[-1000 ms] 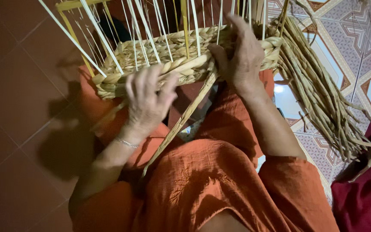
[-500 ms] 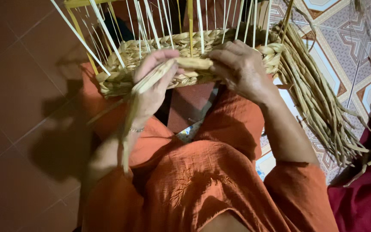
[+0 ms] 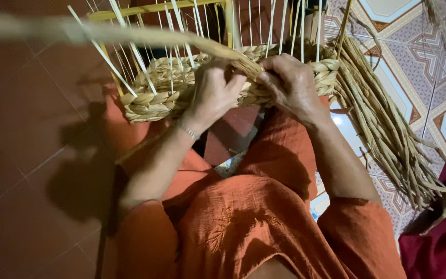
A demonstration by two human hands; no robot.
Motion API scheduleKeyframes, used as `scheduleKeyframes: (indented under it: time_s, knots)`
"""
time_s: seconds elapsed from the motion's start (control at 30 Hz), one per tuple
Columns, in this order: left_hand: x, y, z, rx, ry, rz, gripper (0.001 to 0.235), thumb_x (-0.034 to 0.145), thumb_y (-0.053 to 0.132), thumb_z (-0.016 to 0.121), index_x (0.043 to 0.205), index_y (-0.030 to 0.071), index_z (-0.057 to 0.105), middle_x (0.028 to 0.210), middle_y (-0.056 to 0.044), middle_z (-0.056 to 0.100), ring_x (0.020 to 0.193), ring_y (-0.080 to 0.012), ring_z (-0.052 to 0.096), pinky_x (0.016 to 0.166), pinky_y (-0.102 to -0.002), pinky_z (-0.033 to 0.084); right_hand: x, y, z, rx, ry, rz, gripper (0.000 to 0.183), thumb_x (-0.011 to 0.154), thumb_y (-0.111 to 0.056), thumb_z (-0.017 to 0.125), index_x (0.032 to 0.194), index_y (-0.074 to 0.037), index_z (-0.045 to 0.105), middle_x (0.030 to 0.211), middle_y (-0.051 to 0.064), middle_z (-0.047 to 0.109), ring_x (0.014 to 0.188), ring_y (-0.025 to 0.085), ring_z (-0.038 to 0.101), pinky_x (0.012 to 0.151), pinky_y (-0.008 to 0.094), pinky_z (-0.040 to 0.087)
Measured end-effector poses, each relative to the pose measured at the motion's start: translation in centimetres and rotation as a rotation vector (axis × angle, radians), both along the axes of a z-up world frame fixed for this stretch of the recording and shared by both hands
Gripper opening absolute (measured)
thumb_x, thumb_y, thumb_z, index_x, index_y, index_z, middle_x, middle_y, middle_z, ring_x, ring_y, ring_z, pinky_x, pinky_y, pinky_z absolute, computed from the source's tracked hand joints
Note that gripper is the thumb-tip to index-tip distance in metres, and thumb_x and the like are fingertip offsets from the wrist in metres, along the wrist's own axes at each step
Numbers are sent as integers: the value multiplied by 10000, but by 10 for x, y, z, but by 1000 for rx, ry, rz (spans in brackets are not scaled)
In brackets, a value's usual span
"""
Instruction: The person weaves a basket by hand, interlacing dried palm strips through a yellow metal frame. They repeatedly pull and tighten the strips to form a braided pattern around the basket's rim.
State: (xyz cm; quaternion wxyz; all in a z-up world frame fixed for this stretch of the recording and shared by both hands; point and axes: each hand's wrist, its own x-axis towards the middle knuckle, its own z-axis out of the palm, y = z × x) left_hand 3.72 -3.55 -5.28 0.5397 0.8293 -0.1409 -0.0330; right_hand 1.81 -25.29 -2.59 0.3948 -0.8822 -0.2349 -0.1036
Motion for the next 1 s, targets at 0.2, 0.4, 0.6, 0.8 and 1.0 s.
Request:
scheduleKeyframes:
  time_s: [0.2, 0.4, 0.6, 0.8, 1.0]
  knots:
    - [-63, 7, 2, -143, -230, -80, 147, 1070, 100, 626, 1147, 13, 716, 895, -77, 700, 672, -159, 638, 540, -277, 529, 8, 16, -13, 15, -93, -29, 52, 998, -67, 808, 988, -45, 761, 844, 78, 719, 732, 148, 657, 579, 286, 542]
    - [-43, 26, 32, 417, -822, -70, 279, 973, 252, 792, 1136, 33, 733, 1127, -99, 667, 1006, -261, 597, 864, -427, 513, 14, 20, -7, -171, -182, 71, 136, 809, 16, 755, 877, -101, 769, 695, 28, 664, 649, 212, 545, 504, 269, 506]
    - [-33, 73, 43, 781, -857, 98, 173, 943, 151, 776, 1063, 93, 666, 1315, -124, 561, 1210, -274, 540, 1000, -500, 440, 11, 16, -11, -205, -71, 51, 353, 1008, -121, 734, 663, -69, 685, 533, 52, 552, 481, 157, 473, 717, 385, 562]
    - [-52, 80, 30, 635, -415, -13, 233, 1109, 142, 758, 1267, 66, 605, 1157, -111, 576, 1114, -254, 580, 867, -426, 542, 14, 29, -25, -39, -50, -102, 201, 1072, -127, 755, 887, -49, 768, 655, 63, 652, 529, 135, 508, 524, 323, 478]
    - [-65, 78, 19, 785, -574, -96, 723, 917, 426, 804, 1467, 94, 472, 1372, -182, 418, 1180, -333, 515, 868, -533, 527, 20, 38, -12, -20, -456, -199, 444, 859, -133, 893, 1129, 71, 605, 946, 169, 626, 775, 247, 638, 569, 268, 570]
